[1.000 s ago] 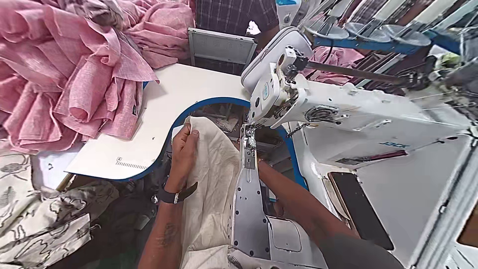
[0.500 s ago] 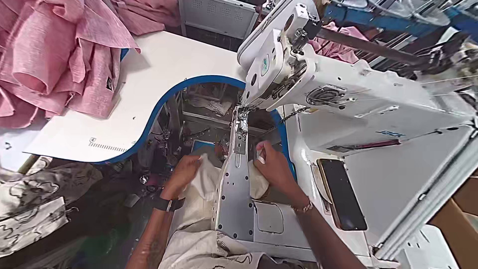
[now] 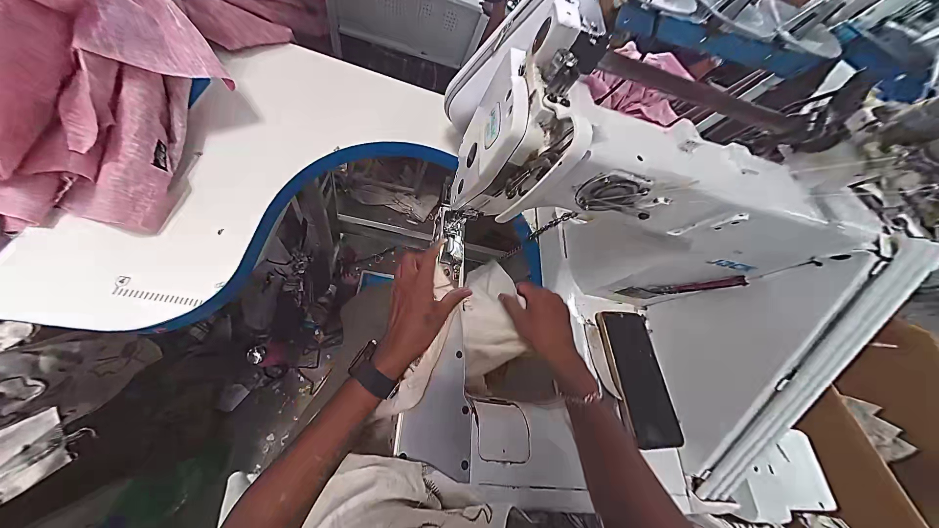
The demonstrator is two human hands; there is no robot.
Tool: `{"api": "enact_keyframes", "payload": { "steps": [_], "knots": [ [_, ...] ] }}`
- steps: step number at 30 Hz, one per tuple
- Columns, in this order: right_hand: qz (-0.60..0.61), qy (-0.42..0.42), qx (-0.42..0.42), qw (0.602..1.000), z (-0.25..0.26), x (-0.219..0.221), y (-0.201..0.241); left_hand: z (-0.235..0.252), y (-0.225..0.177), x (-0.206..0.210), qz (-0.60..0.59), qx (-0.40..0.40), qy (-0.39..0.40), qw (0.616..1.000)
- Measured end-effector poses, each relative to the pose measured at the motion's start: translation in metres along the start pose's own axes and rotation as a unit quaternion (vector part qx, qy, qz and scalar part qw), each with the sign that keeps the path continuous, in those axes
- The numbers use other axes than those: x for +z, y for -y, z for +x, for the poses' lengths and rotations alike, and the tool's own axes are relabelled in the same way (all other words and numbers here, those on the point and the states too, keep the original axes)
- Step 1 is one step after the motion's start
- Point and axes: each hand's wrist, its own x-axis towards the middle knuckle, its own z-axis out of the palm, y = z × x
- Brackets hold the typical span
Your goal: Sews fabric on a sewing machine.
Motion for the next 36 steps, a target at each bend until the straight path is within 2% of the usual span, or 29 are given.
{"api": "enact_keyframes", "payload": {
  "steps": [1, 5, 8, 10, 13, 18, 22, 29, 32, 36],
  "knots": [
    [-0.010, -0.003, 0.010, 1.000, 0.006, -0.002, -0.001, -0.003, 0.000, 0.000, -0.003, 0.002, 0.000, 1.000],
    [0.051, -0.120, -0.140, 0.982, -0.004, 0.013, 0.028, -0.015, 0.007, 0.004, 0.017, 0.082, -0.024, 0.996],
    [0.102, -0.201, -0.252, 0.941, -0.002, 0.036, 0.024, -0.019, 0.009, 0.002, 0.058, 0.129, -0.027, 0.990],
    [0.139, -0.190, -0.294, 0.926, 0.001, 0.036, 0.015, -0.019, 0.008, -0.002, 0.059, 0.141, -0.013, 0.988],
    [0.145, -0.130, -0.332, 0.923, 0.006, 0.029, 0.012, -0.011, 0.012, -0.003, 0.069, 0.170, -0.003, 0.983],
    [0.073, -0.093, -0.365, 0.923, 0.004, 0.032, 0.015, -0.010, 0.013, -0.006, 0.123, 0.204, -0.005, 0.971],
    [-0.004, -0.065, -0.370, 0.927, -0.002, 0.027, 0.017, -0.008, 0.018, -0.005, 0.118, 0.228, -0.004, 0.966],
    [-0.061, -0.073, -0.355, 0.930, -0.021, 0.025, 0.016, -0.008, 0.016, -0.006, 0.085, 0.209, 0.003, 0.974],
    [0.013, -0.040, -0.341, 0.939, -0.015, 0.022, 0.021, -0.007, 0.018, -0.004, 0.034, 0.190, -0.001, 0.981],
    [0.239, 0.050, -0.299, 0.923, 0.014, 0.027, 0.032, -0.007, 0.017, -0.006, 0.006, 0.212, -0.001, 0.977]
  ]
}}
